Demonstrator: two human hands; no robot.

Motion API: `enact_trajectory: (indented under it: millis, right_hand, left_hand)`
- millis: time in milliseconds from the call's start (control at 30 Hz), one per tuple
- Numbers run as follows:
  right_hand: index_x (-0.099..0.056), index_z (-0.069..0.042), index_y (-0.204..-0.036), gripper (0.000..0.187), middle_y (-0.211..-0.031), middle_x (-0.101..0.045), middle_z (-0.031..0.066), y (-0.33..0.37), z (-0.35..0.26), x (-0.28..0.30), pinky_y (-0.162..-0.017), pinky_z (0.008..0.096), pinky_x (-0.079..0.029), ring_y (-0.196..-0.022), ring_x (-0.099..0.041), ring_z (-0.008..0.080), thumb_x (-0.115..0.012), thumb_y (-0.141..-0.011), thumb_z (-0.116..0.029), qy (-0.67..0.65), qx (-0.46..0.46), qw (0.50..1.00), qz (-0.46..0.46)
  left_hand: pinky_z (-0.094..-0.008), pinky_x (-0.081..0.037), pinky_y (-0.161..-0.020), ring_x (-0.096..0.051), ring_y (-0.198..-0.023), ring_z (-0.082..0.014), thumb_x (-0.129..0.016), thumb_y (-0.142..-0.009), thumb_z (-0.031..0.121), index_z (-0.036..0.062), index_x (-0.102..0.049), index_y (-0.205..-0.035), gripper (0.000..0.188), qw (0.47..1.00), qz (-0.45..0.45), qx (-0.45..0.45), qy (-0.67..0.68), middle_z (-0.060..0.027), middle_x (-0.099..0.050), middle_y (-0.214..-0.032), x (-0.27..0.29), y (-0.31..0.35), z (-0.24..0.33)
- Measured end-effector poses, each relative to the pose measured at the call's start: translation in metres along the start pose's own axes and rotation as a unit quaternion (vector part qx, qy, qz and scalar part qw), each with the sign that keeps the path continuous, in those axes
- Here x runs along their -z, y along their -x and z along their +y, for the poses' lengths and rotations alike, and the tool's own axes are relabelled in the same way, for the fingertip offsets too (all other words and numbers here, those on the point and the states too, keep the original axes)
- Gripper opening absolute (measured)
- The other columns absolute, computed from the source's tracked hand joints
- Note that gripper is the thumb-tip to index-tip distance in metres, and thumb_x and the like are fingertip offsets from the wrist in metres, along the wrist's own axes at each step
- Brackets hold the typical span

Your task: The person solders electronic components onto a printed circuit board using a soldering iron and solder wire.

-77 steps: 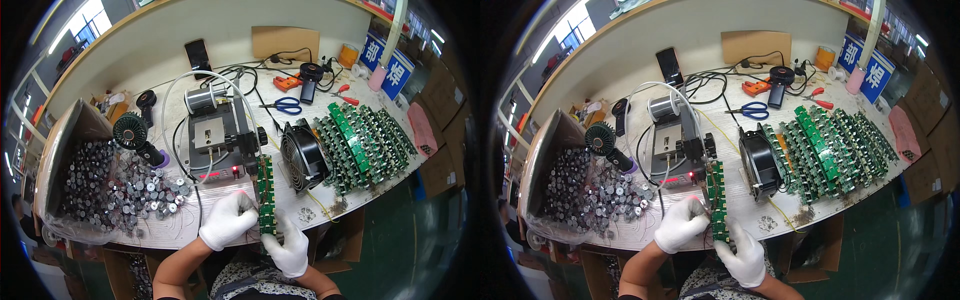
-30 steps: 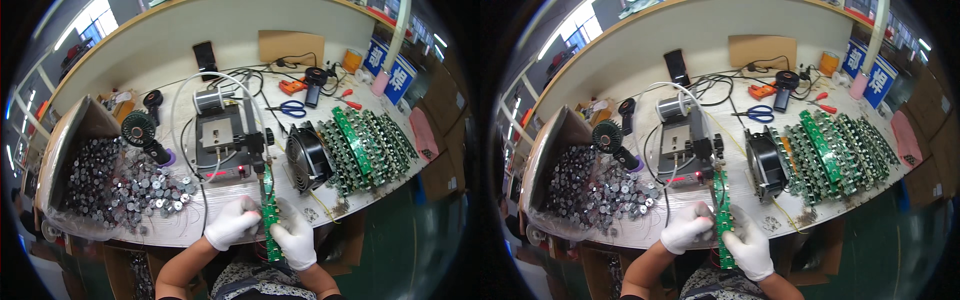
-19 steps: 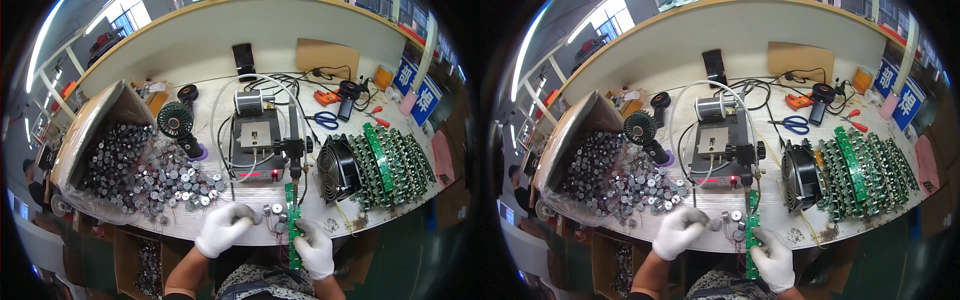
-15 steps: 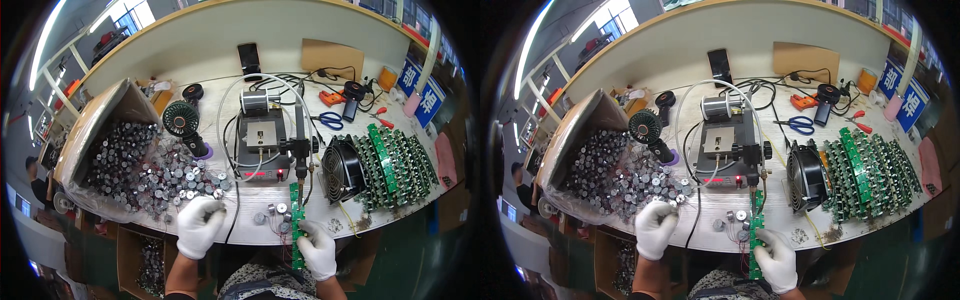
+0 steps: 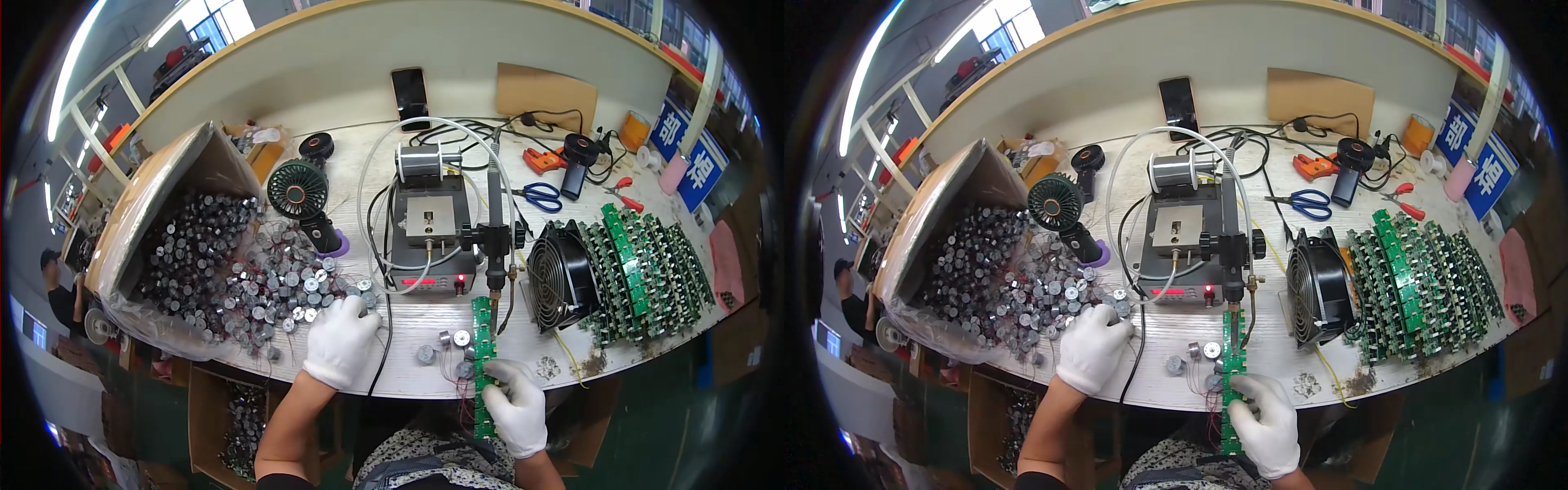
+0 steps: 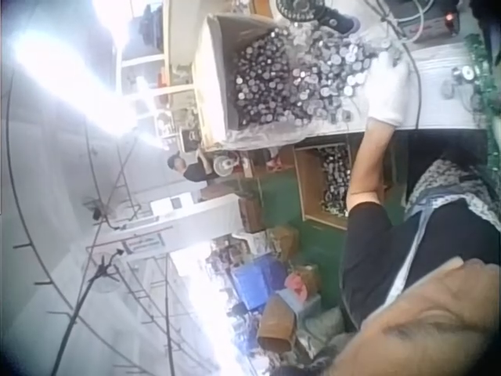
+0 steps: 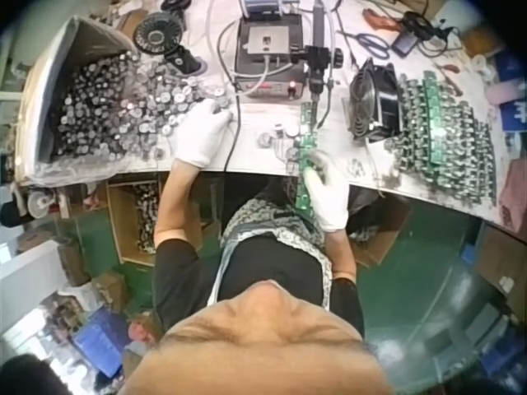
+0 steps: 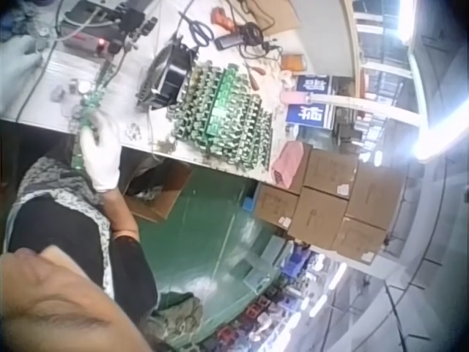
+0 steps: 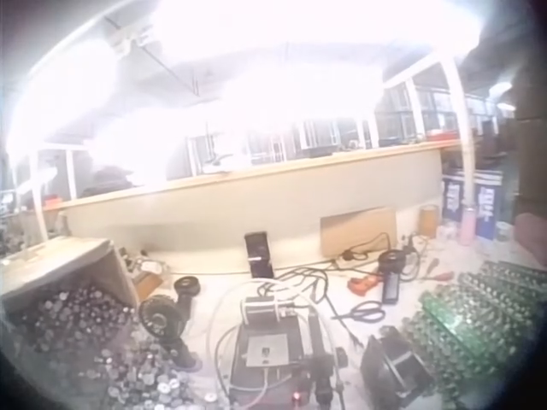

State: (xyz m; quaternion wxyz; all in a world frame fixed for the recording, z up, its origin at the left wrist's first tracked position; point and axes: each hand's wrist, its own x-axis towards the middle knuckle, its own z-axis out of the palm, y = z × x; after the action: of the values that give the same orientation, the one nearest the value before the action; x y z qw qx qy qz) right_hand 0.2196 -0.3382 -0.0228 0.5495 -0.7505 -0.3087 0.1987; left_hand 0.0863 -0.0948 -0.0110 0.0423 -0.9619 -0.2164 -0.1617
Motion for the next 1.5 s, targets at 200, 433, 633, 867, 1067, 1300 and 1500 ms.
enact_trajectory:
  millis: [200, 433, 633, 867, 1067, 1300, 1500]
  right_hand:
    - [-0.066, 0.002, -0.107, 0.029, -0.106, -0.062, 0.0121, -0.001, 0.001, 0.001, -0.066, 0.0247, -0.051, -0.072, -0.062, 0.0143, -0.063, -0.078, 0.000, 0.002, -0.003, 1.000, -0.005]
    - [-0.066, 0.002, -0.107, 0.029, -0.106, -0.062, 0.0124, -0.001, -0.003, 0.001, -0.067, 0.0263, -0.052, -0.076, -0.063, 0.0166, -0.064, -0.079, -0.003, 0.006, 0.010, 1.000, -0.014]
    - [-0.067, 0.001, -0.107, 0.028, -0.105, -0.062, 0.0126, 0.000, -0.001, 0.002, -0.068, 0.0272, -0.052, -0.077, -0.063, 0.0180, -0.064, -0.079, -0.003, 0.012, 0.012, 1.000, -0.008]
    - [-0.066, 0.000, -0.110, 0.030, -0.105, -0.063, 0.0137, 0.001, -0.001, 0.001, -0.069, 0.0279, -0.052, -0.081, -0.063, 0.0194, -0.065, -0.079, -0.002, 0.012, 0.035, 0.999, -0.001]
    - [-0.063, 0.000, -0.117, 0.037, -0.107, -0.063, 0.0151, 0.001, -0.003, 0.000, -0.072, 0.0288, -0.052, -0.082, -0.064, 0.0209, -0.064, -0.080, -0.003, -0.001, 0.011, 1.000, -0.002]
    - [-0.063, -0.001, -0.117, 0.037, -0.108, -0.063, 0.0158, 0.005, -0.005, 0.000, -0.071, 0.0296, -0.052, -0.084, -0.065, 0.0220, -0.064, -0.079, -0.001, 0.008, 0.032, 0.999, 0.014]
    - [-0.064, -0.001, -0.115, 0.037, -0.108, -0.063, 0.0164, 0.004, -0.001, -0.001, -0.073, 0.0313, -0.052, -0.086, -0.065, 0.0257, -0.065, -0.078, 0.001, 0.024, 0.089, 0.995, 0.031]
  left_hand:
    - [-0.0366, -0.051, -0.068, -0.061, -0.081, -0.0265, -0.069, -0.072, 0.006, 0.0088, -0.065, -0.080, 0.009, 0.989, 0.045, 0.001, 0.139, -0.0063, -0.060, -0.089, 0.002, -0.006, 0.002]
    - [-0.0259, -0.049, -0.068, -0.061, -0.076, -0.0153, -0.063, -0.077, -0.005, -0.0007, -0.062, -0.087, 0.011, 0.886, 0.097, 0.060, 0.450, -0.0118, -0.063, -0.099, 0.018, -0.008, 0.000]
    - [-0.0204, -0.045, -0.055, -0.057, -0.066, -0.0066, -0.053, -0.085, -0.006, -0.0023, -0.059, -0.098, 0.015, 0.647, -0.072, 0.245, 0.718, -0.0105, -0.068, -0.095, 0.048, -0.010, 0.017]
    - [-0.0299, -0.052, -0.069, -0.065, -0.074, -0.0207, -0.066, -0.079, -0.002, -0.0035, -0.065, -0.093, 0.014, 0.840, -0.121, 0.021, 0.529, -0.0120, -0.068, -0.086, 0.020, -0.005, 0.056]
    - [-0.0337, -0.051, -0.066, -0.064, -0.074, -0.0263, -0.069, -0.081, 0.006, 0.0026, -0.066, -0.089, 0.010, 0.858, -0.082, 0.026, 0.507, -0.0116, -0.065, -0.083, 0.001, 0.000, 0.085]
    - [-0.0351, -0.050, -0.062, -0.064, -0.070, -0.0278, -0.069, -0.078, 0.007, 0.0045, -0.065, -0.085, 0.009, 0.884, -0.059, 0.030, 0.463, -0.0107, -0.064, -0.079, 0.000, -0.002, 0.095]
    - [-0.0341, -0.051, -0.063, -0.065, -0.070, -0.0274, -0.070, -0.077, 0.005, 0.0042, -0.066, -0.086, 0.010, 0.886, -0.027, 0.022, 0.463, -0.0103, -0.064, -0.079, -0.003, -0.001, 0.099]
